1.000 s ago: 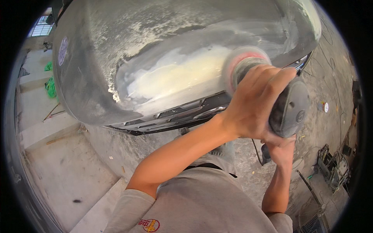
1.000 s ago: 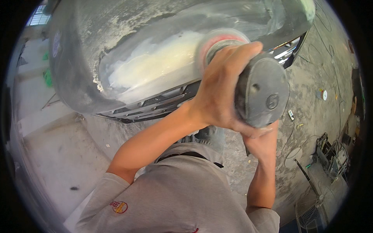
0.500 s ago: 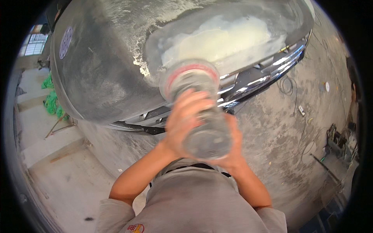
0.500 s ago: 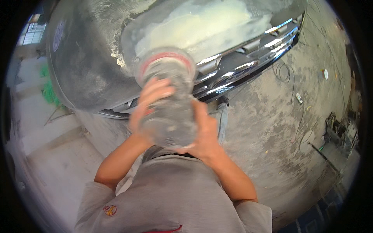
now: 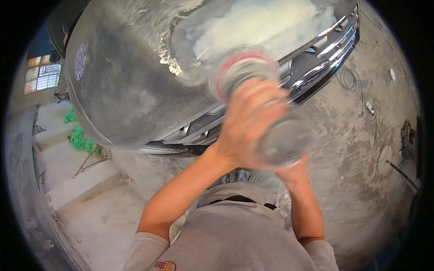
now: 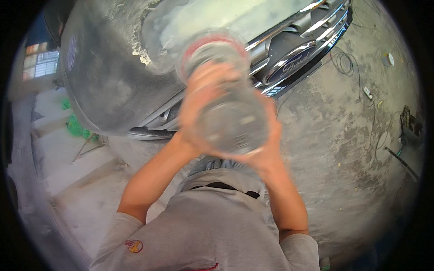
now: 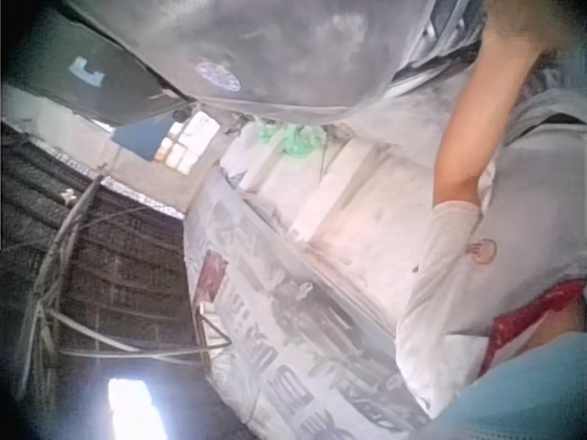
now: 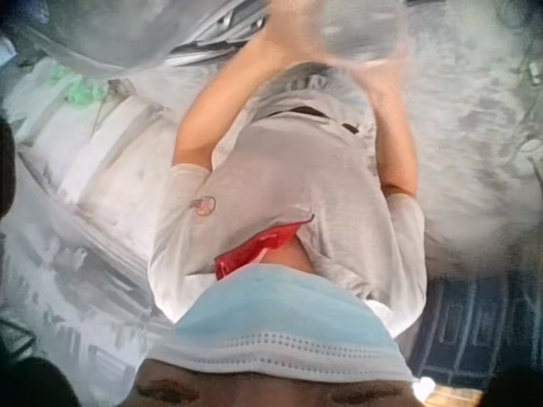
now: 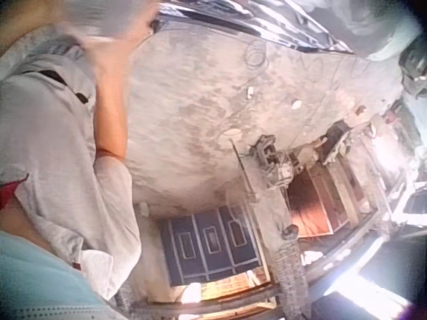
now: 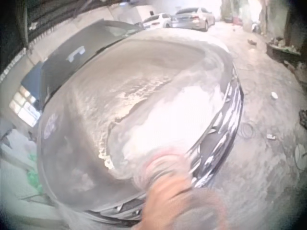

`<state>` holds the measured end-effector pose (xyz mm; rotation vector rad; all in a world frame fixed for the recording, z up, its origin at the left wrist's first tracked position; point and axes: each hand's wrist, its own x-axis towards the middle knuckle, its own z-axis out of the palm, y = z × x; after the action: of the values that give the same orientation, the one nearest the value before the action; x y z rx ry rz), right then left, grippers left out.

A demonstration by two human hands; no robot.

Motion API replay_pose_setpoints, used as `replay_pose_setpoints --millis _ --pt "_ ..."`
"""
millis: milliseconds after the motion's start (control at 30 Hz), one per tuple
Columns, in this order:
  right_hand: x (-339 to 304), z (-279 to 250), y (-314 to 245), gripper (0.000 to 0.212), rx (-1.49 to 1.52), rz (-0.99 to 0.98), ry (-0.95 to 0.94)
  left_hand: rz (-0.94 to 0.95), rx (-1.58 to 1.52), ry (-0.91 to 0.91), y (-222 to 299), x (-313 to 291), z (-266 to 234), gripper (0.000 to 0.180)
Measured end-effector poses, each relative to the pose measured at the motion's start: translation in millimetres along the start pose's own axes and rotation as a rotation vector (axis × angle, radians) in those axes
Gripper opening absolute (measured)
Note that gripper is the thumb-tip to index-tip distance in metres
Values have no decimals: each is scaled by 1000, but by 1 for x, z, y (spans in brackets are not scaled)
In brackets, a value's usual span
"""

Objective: The person uses a handheld electric polisher with a rotating pad to smooth a white compound on the hood of a dark-colored car. They move the tool in overlapping circular and linear passes across the hood surface, occasionally using the left hand to steady the tool or wipe the surface.

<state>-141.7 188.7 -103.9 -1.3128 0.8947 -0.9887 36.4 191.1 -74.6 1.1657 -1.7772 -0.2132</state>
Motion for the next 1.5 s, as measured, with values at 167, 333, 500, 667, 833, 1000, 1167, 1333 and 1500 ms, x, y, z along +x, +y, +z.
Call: replay_pose_setpoints --millis 167,333,500,667,833,1000,1167,1333,1500 --pt "-10 23 -6 111 -234 -85 -205 -16 181 215 14 -43 -18 80" --pt "7 -9 -10 117 -33 154 81 46 -94 44 3 14 23 85" --pt "7 16 -14 119 -73 -148 -60 -89 66 102 10 -18 -8 81" --pt "5 18 -20 125 -282 -150 -155 -52 19 127 -4 -23 -8 80" --pt "15 -6 -21 125 -80 67 14 -18 -121 23 -1 19 13 82" --pt "2 24 -18 121 -244 -178 -134 -75 -28 -28 6 -9 -11 85" --pt "-1 7 -8 114 -59 -101 14 32 -78 100 0 2 11 84" --pt "3 -11 2 117 7 217 167 28 -93 10 0 27 31 86" --pt "-13 39 -3 120 -95 -151 -80 184 174 37 8 -27 -33 100"
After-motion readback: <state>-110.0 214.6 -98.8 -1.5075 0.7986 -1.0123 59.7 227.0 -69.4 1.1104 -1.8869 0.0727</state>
